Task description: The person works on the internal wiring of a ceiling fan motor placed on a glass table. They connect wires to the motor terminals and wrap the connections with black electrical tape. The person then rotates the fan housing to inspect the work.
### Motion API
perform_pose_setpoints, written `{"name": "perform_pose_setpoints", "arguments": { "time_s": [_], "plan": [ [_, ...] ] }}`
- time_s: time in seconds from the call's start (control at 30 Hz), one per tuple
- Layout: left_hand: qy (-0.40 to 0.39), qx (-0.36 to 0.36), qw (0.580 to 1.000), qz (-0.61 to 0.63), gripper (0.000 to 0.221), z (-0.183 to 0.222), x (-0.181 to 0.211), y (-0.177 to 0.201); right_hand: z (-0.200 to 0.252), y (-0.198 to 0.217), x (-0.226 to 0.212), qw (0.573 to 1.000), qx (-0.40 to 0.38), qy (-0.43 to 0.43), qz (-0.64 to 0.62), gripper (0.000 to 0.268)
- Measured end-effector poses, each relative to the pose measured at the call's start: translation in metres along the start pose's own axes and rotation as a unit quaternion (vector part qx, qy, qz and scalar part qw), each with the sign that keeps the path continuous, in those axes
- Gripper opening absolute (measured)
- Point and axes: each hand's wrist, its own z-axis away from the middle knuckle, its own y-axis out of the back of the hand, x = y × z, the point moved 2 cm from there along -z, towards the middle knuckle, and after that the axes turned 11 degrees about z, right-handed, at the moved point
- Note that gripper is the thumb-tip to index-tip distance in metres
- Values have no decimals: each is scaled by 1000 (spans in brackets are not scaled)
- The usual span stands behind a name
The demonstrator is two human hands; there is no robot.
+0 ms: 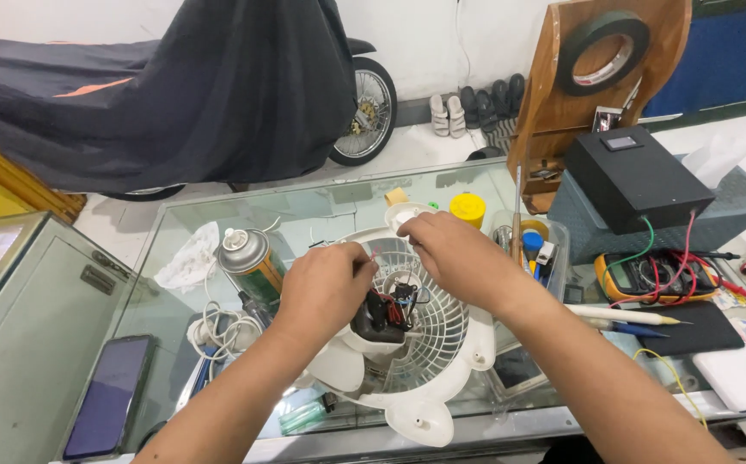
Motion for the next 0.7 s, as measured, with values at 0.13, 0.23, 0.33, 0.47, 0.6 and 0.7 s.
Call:
{"name": "perform_pose_setpoints", "arguments": {
  "time_s": [0.13,0.23,0.33,0.47,0.6,0.7],
  "plan": [
    [1,-32,999,41,20,3,12,8,29,8,-3,992,24,-86,-94,24],
    [-6,-59,996,64,21,5,23,7,37,12,-17,991,-36,-82,-98,27],
    [-1,-86,995,53,29,1,25,-3,30,-1,-12,976,-10,-101,-192,28],
    [-46,-119,992,1,26,-14,18,-23,19,-8,-2,963,19,-104,-249,20],
    [-84,-116,986,-83,32,-28,5,-21,22,-16,3,965,-18,-184,-188,22],
    [-115,-128,983,-63,23,-57,-4,-29,26,-21,-2,964,-34,-243,-103,24]
  ]
}}
